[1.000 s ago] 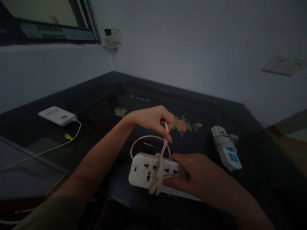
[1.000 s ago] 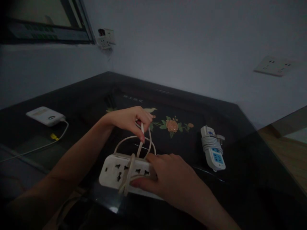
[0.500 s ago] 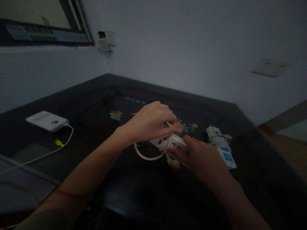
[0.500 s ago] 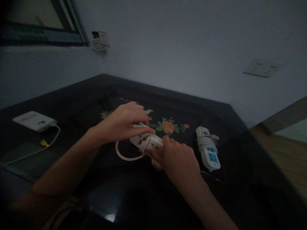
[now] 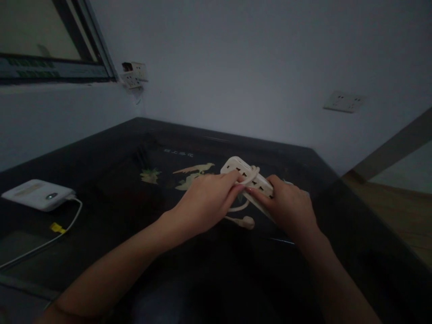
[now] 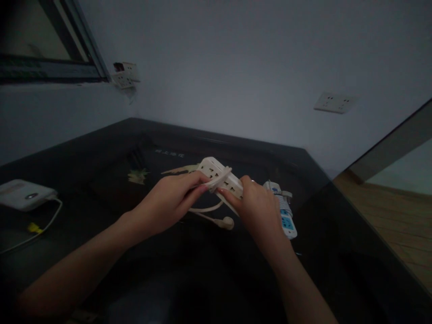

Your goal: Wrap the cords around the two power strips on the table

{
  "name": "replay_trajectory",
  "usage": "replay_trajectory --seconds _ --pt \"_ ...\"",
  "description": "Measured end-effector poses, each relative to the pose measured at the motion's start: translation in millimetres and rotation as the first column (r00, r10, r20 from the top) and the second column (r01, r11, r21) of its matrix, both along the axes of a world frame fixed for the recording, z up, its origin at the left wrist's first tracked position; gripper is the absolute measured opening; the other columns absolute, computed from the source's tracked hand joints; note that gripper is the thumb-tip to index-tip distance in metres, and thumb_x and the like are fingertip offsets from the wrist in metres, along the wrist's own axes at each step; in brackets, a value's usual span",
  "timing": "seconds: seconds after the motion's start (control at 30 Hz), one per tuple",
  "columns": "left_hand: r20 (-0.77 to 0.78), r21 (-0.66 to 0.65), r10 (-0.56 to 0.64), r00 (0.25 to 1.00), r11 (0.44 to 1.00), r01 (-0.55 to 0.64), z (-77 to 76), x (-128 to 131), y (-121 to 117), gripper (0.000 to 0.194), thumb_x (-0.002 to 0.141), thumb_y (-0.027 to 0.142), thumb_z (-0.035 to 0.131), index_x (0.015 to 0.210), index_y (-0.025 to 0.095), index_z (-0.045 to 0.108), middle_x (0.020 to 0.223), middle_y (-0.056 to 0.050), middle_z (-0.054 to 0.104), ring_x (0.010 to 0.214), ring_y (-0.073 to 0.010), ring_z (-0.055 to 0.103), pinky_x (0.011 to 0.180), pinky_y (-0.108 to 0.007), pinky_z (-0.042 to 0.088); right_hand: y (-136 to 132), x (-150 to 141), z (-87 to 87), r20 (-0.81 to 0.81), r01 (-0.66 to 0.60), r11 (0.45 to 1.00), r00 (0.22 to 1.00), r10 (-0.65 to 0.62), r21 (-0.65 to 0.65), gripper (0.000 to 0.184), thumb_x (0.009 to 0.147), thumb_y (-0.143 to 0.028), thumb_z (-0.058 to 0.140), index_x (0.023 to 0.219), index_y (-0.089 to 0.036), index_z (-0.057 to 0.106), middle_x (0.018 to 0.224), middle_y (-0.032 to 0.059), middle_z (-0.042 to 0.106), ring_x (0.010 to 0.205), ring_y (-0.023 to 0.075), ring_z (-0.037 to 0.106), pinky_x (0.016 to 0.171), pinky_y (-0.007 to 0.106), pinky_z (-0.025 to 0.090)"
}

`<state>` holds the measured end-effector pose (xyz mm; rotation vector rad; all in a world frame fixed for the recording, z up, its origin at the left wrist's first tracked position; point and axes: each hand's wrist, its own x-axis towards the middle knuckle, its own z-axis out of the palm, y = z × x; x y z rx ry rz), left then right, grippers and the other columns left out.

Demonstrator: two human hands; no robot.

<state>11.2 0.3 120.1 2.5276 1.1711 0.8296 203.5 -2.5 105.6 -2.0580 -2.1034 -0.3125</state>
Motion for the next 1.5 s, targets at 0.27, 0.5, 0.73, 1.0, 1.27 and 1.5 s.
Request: replay_trajectory --seconds 0.27,0.5,0.73,1.0,1.27,1.5 --pt "0.509 -0.227 -0.125 0.852 0.935 0.272 -18.8 22 0 0.017 0.093 0.029 0.043 0.081 0.018 0.050 0.061 0.004 0.046 0.054 -0.0103 0.041 0.052 -0.023 0.031 -2 21 15.5 -0.269 -0.001 0.999 0.963 0.013 0.048 0.042 0.085 -0.059 0.045 0.084 -0.020 0.062 0.072 0.0098 0.067 0.065 0.0256 0.062 0.054 0.031 0.032" --pt "0.637 -0.237 -0.143 0.758 0.899 0.369 -27.1 29 2 0.026 0.092 0.031 0.044 0.073 0.018 0.056 0.061 0.003 0.043 0.056 -0.0107 0.039 0.053 -0.023 0.031 -4 24 21.6 -0.531 -0.140 0.990 0.840 0.108 -0.021 0.038 0.084 -0.053 0.048 0.079 -0.018 0.065 0.074 0.0083 0.068 0.068 0.0221 0.061 0.059 0.032 0.040" --pt "0.681 -0.170 -0.159 0.715 0.916 0.365 -32.7 30 -3 0.033 0.095 0.033 0.042 0.073 0.018 0.059 0.061 0.002 0.049 0.056 -0.0103 0.042 0.055 -0.022 0.035 -7 32 26.6 -0.808 -0.353 0.935 0.562 0.176 -0.042 0.041 0.080 -0.052 0.057 0.097 -0.016 0.064 0.091 0.0083 0.070 0.084 0.0238 0.063 0.069 0.032 0.048" --pt "0.669 -0.017 -0.238 0.704 0.942 0.334 -35.9 23 4 0.035 0.096 0.035 0.043 0.071 0.017 0.059 0.066 0.001 0.055 0.060 -0.0096 0.049 0.057 -0.021 0.038 -13 29 31.0 -0.899 -0.404 0.914 0.415 0.141 -0.044 0.044 0.070 -0.045 0.071 0.103 -0.016 0.066 0.095 0.0072 0.071 0.086 0.0229 0.064 0.073 0.032 0.051" --pt "0.659 0.117 -0.336 0.673 0.930 0.350 -37.8 17 14 0.043 0.095 0.044 0.042 0.067 0.016 0.059 0.060 0.000 0.057 0.054 -0.0097 0.049 0.053 -0.021 0.039 -14 17 26.5 -0.928 -0.393 0.919 0.355 0.115 -0.036 0.041 0.066 -0.047 0.072 0.092 -0.015 0.067 0.081 0.0066 0.070 0.072 0.0194 0.063 0.061 0.029 0.049" --pt "0.698 -0.013 -0.237 0.676 0.939 0.343 -34.8 13 21 0.041 0.094 0.043 0.046 0.067 0.016 0.059 0.057 0.002 0.051 0.053 -0.0091 0.042 0.050 -0.021 0.032 -9 12 17.4 -0.965 -0.433 0.901 0.232 0.120 0.008 0.050 0.075 -0.051 0.064 0.109 -0.015 0.064 0.092 0.0083 0.070 0.072 0.0163 0.061 0.058 0.026 0.048"
